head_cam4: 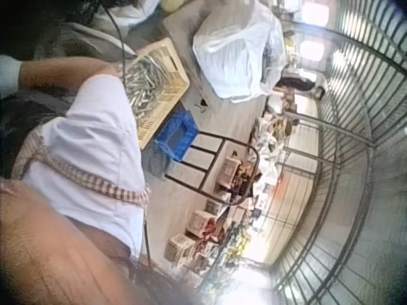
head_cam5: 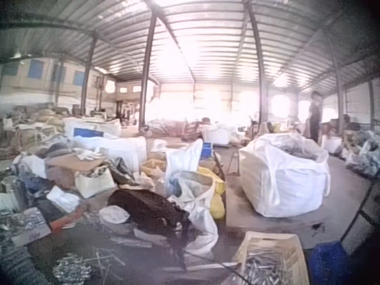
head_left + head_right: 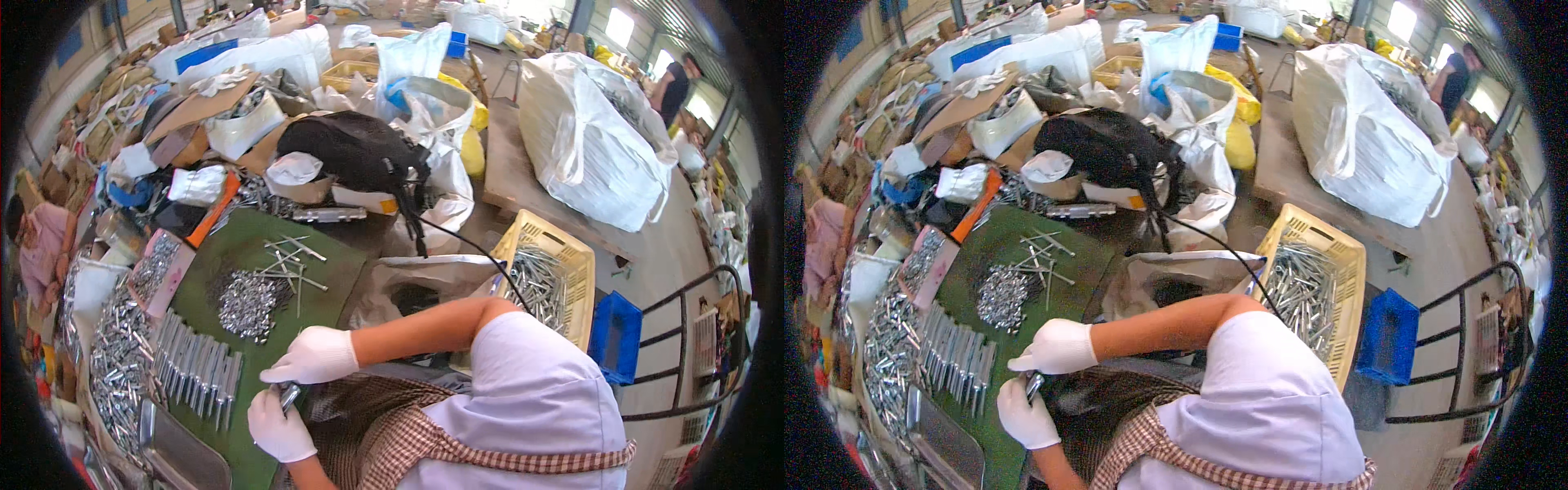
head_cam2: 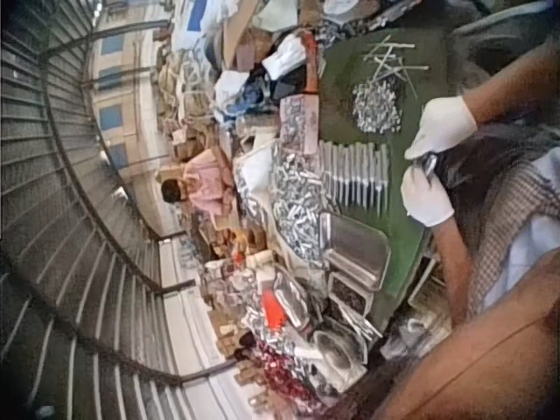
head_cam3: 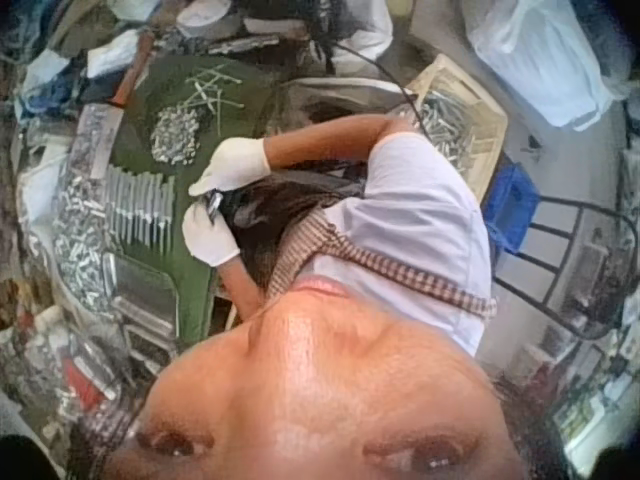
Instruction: The person assembles metal expansion anchor components by hand, inserting metal pins and small parts into metal sleeves.
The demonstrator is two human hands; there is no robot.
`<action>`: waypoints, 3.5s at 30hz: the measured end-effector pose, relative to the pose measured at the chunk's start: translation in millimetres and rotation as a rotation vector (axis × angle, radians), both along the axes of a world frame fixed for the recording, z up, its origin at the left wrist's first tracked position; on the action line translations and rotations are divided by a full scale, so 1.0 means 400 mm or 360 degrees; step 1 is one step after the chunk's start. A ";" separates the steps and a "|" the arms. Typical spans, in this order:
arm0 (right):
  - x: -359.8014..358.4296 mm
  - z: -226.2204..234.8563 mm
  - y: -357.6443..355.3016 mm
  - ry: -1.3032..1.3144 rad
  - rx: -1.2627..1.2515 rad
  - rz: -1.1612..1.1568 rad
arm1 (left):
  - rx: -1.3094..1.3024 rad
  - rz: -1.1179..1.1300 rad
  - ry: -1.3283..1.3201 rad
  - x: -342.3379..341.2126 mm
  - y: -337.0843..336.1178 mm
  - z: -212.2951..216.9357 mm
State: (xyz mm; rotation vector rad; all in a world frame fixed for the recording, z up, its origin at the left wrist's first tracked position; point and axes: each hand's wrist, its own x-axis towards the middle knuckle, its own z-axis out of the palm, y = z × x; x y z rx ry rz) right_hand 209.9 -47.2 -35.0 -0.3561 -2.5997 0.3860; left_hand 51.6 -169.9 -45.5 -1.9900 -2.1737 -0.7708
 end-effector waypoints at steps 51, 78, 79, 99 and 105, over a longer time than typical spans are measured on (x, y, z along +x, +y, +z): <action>-0.061 0.240 -0.140 0.1092 -0.1796 -0.0311 | 0.0305 0.0126 -0.1276 0.038 -0.167 0.059; -0.029 0.226 -0.185 0.0776 -0.1414 0.0063 | 0.0372 -0.0101 -0.1285 0.045 -0.195 0.073; -0.028 0.222 -0.182 0.0733 -0.1320 0.0009 | 0.0373 -0.0103 -0.1286 0.045 -0.192 0.071; -0.051 0.210 -0.179 0.0284 -0.0961 0.0226 | 0.0528 -0.0233 -0.1359 0.061 -0.199 0.034; -0.067 0.193 -0.178 0.0223 -0.1343 0.0195 | 0.0798 -0.0191 -0.1290 0.051 -0.196 0.005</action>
